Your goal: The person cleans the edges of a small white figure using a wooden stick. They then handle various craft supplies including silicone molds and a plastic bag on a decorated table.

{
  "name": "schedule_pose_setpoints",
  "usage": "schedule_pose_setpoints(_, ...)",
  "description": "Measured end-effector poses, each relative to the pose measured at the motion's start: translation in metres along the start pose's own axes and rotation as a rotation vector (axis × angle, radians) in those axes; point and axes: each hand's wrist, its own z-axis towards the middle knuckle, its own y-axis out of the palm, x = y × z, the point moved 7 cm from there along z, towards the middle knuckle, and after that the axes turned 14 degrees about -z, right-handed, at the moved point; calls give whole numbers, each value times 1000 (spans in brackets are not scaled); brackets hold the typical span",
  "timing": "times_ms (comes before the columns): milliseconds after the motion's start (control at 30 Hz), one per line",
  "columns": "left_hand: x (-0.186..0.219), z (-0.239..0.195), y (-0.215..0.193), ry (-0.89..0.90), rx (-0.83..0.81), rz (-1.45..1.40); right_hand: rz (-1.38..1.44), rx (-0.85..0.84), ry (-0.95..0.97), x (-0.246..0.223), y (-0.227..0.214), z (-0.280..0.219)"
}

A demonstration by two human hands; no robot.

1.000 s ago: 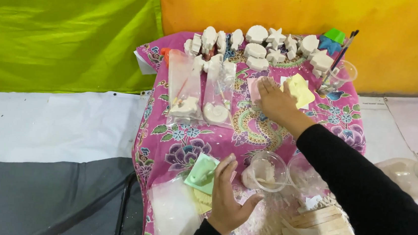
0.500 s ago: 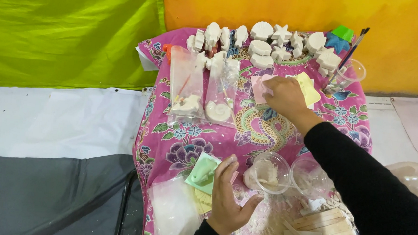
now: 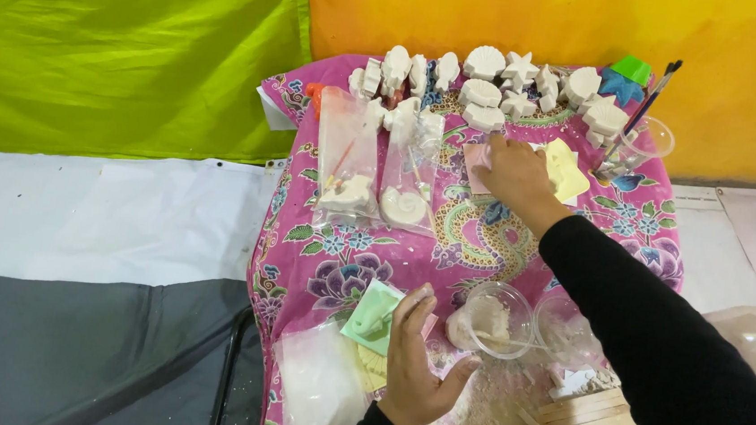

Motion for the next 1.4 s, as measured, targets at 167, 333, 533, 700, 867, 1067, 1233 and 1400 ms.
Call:
schedule_pose_setpoints(167,0,1,-3,5,11,6,121,-37,56,5,2,8)
schedule_pose_setpoints(333,2,2,-4,-10,4,-9,476,6,198,17,-18,-2)
schedule_pose_setpoints(533,0,1,-9,18,29,17,1371,-23,433,23,-39,-35)
schedule_pose_setpoints(700,-3,7,-19,-19,86,-37,1844,-51,714,10,-67,-122)
schedule_pose_setpoints(867,-18,11,-24,-403,100,-436,2211,-125,704,-10,-58,-220)
schedule_pose_setpoints(1067,-29,-5,3,-707,-160,-898,2136,-238,653,-25,25,-307)
schedule_pose_setpoints(1233,-55,-37,25,-876,-276,-895,2026,-112,604,-50,38,-335)
schedule_pose_setpoints(1400,-35,-27,30,-713,-350,-985,1705,131,509,-42,33,-339)
